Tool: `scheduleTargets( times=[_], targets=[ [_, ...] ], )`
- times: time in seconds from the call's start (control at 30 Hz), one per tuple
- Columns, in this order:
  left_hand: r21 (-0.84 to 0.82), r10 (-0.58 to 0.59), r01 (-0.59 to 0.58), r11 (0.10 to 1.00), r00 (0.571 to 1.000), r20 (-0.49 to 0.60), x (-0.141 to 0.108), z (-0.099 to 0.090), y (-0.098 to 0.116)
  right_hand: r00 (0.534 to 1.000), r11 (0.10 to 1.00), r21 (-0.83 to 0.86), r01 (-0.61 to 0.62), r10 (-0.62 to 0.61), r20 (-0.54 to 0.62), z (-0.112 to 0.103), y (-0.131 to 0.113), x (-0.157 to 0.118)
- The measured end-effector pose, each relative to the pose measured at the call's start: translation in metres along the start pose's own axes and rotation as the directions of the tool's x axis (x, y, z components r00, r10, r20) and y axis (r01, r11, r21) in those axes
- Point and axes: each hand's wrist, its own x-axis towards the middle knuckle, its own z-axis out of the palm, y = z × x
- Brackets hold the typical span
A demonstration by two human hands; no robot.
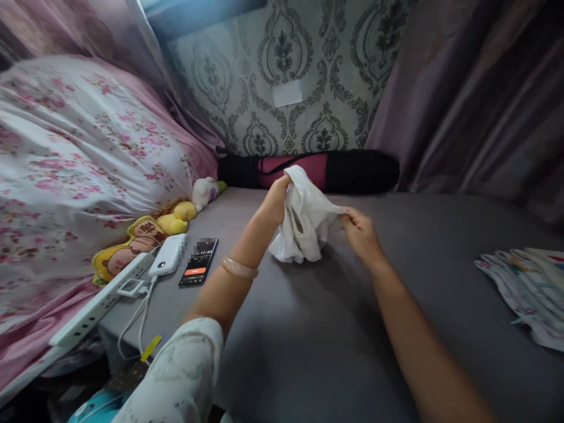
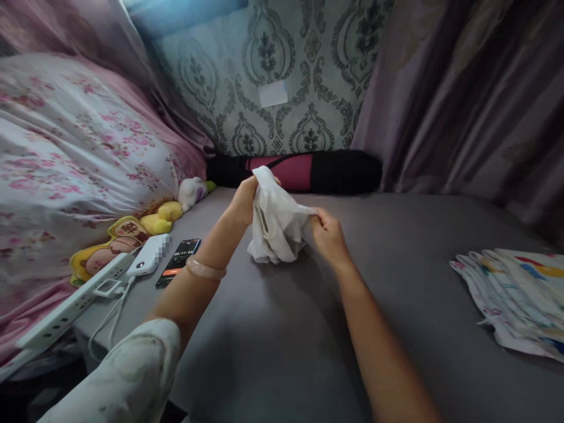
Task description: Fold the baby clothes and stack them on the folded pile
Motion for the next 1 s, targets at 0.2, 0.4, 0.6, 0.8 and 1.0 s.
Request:
scheduleTargets(
  times=[0.2,0.4,0.6,0.8,1.0],
  targets=[
    [0.115,0.103,-0.090,0.989,0.988,-0.115,0.004,-0.014,-0.030,0.937,0.988,-0.038,-0.149,0.129,-0.325,-0.056,-0.021,0.009],
    [0.122,0.041,-0.038,0.992,0.999,-0.030,-0.005,-0.006,-0.054,0.902,0.879,-0.241,-0.412,0.431,0.029,-0.101,-0.032,-0.006],
    [0.167,-0.030,0.034,0.985,0.999,-0.026,-0.011,0.004,-0.082,0.686,0.808,-0.422,-0.411,0.579,0.440,-0.109,0.002,-0.010],
    [0.190,-0.031,0.025,0.981,0.999,0.032,-0.013,0.009,-0.084,0.781,0.937,-0.233,-0.262,0.348,0.519,-0.083,0.005,-0.007],
    [0.175,-0.081,0.086,0.981,0.996,-0.036,-0.010,0.006,-0.087,0.849,0.967,-0.137,-0.212,0.252,0.465,-0.056,0.004,-0.004]
  ],
)
